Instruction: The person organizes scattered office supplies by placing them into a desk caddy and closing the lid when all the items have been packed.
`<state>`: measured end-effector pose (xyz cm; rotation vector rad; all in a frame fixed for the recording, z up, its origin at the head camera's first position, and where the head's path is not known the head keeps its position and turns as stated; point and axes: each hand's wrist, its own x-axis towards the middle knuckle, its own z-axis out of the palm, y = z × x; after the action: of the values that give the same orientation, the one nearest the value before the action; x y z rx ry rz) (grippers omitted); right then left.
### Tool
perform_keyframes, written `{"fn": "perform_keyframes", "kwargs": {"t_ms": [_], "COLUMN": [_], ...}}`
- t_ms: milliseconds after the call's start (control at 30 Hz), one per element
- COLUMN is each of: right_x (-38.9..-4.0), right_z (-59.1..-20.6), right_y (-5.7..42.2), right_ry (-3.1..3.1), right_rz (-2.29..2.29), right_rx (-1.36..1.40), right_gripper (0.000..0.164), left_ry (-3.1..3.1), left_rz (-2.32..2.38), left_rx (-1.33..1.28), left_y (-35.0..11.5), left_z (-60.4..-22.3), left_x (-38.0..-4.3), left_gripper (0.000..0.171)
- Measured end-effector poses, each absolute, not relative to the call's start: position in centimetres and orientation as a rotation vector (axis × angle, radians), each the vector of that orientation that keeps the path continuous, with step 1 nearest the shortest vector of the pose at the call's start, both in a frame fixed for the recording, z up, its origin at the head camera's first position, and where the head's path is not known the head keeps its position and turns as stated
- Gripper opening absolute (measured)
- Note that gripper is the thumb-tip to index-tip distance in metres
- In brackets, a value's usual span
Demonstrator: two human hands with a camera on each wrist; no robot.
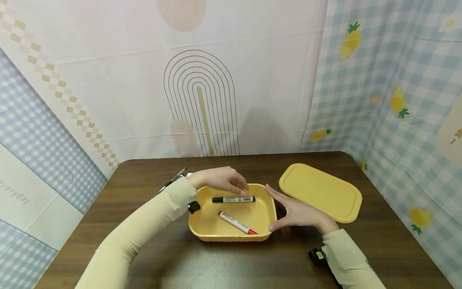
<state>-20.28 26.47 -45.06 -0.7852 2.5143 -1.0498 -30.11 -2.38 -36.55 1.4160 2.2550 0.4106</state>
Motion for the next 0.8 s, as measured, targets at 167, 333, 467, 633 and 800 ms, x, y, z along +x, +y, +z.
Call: {"fn": "perform_keyframes", "kwargs": {"t_ms": [167,333,467,633,800], "right_x": [-20.3,-20.3,-20.3,-20.2,-20.2], "right_z": [-45.0,-45.1,-45.1,-45.1,-45.1], "right_y": [26.5,26.5,26.5,26.5,26.5], "right_ry": [2.516,2.513,2.509,2.506,2.519], "right_rz": [-1.048,-1.058,-1.064,-1.068,-1.064], "right_rx": [-0.789,-0.797,-0.8,-0.806,-0.813], "right_gripper": [0.118,0.118,0.118,0.118,0.119], "left_ry": [2.274,2.33,2.361,2.413,2.469], "left_rz": [0.47,0.544,0.614,0.743,0.914], "left_rx": [1.388,1.343,1.288,1.219,1.127], "left_y": [-3.2,-4.4,-5.8,-7.9,-10.2], "left_z": [-36.0,-35.2,-34.7,-33.8,-32.6], "left_x": [-30.5,-30.8,-31.3,-32.1,-32.6], "left_gripper": [0.034,0.03,0.031,0.033,0.033]}}
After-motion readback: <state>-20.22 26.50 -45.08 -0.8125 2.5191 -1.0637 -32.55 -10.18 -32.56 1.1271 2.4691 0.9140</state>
